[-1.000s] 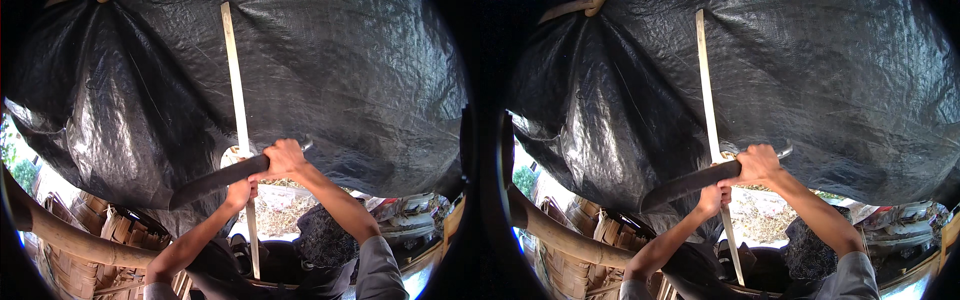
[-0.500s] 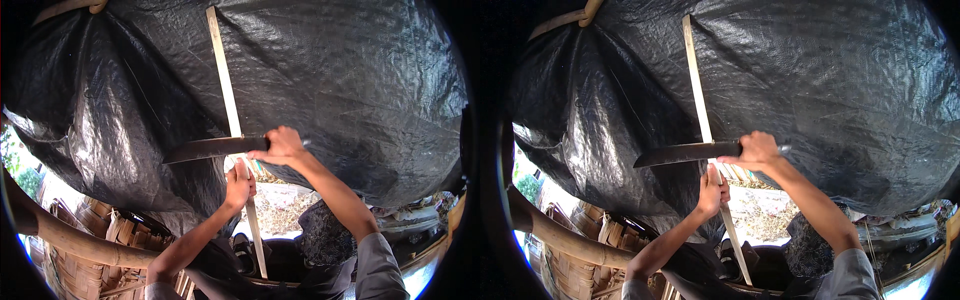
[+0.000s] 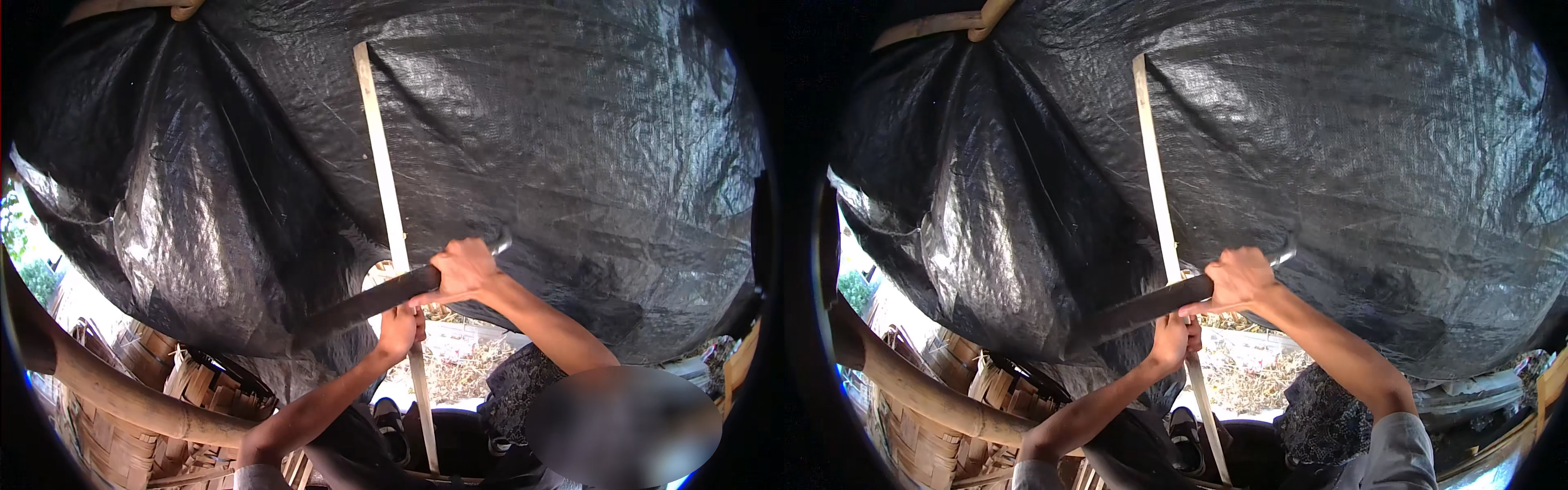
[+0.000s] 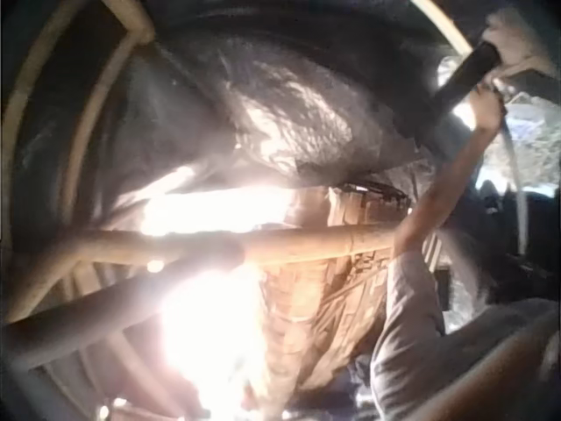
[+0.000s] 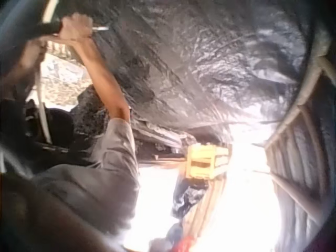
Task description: The person splits thin strips from a bamboo piece using a machete, then scrapes and trims the length of a bamboo stick with the blade.
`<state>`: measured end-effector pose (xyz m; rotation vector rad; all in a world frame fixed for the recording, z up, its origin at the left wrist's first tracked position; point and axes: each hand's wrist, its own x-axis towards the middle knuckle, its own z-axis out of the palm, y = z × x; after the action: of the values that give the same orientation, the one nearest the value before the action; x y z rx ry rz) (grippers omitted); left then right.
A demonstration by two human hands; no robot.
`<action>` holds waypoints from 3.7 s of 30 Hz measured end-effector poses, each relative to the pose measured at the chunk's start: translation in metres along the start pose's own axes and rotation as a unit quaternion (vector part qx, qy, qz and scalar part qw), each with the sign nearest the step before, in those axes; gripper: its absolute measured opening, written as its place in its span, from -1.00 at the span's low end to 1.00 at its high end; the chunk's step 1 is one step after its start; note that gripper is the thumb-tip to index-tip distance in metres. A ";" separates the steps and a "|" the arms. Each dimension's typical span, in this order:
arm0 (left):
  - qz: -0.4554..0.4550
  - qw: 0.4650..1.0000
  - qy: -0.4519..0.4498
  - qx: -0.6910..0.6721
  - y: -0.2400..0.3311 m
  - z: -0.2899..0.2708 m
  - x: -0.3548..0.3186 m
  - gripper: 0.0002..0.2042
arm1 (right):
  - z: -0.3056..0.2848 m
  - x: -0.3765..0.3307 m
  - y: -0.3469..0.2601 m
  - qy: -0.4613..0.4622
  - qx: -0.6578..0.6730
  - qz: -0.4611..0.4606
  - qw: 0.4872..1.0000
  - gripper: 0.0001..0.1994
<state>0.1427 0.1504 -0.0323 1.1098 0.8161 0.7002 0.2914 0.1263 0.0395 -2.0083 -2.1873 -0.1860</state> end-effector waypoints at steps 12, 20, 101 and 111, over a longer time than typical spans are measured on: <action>0.021 0.999 -0.022 -0.023 0.015 -0.002 -0.013 -0.51 | -0.042 0.017 0.001 0.029 -0.058 0.024 0.998 -0.14; 0.025 0.997 -0.026 -0.066 0.022 -0.006 -0.022 -0.52 | -0.051 0.020 -0.020 0.034 -0.022 0.010 0.999 -0.27; 0.059 0.985 -0.138 -0.079 0.022 -0.003 -0.043 -0.50 | -0.170 0.043 0.017 0.183 -0.061 0.116 0.974 -0.23; 0.044 0.983 -0.154 -0.094 0.021 -0.002 -0.047 -0.47 | -0.166 0.043 0.006 0.205 -0.038 0.134 0.969 -0.18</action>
<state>0.1141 0.1191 -0.0028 1.0536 0.4303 0.6449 0.2998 0.1350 0.2111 -2.0544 -1.6646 -0.5966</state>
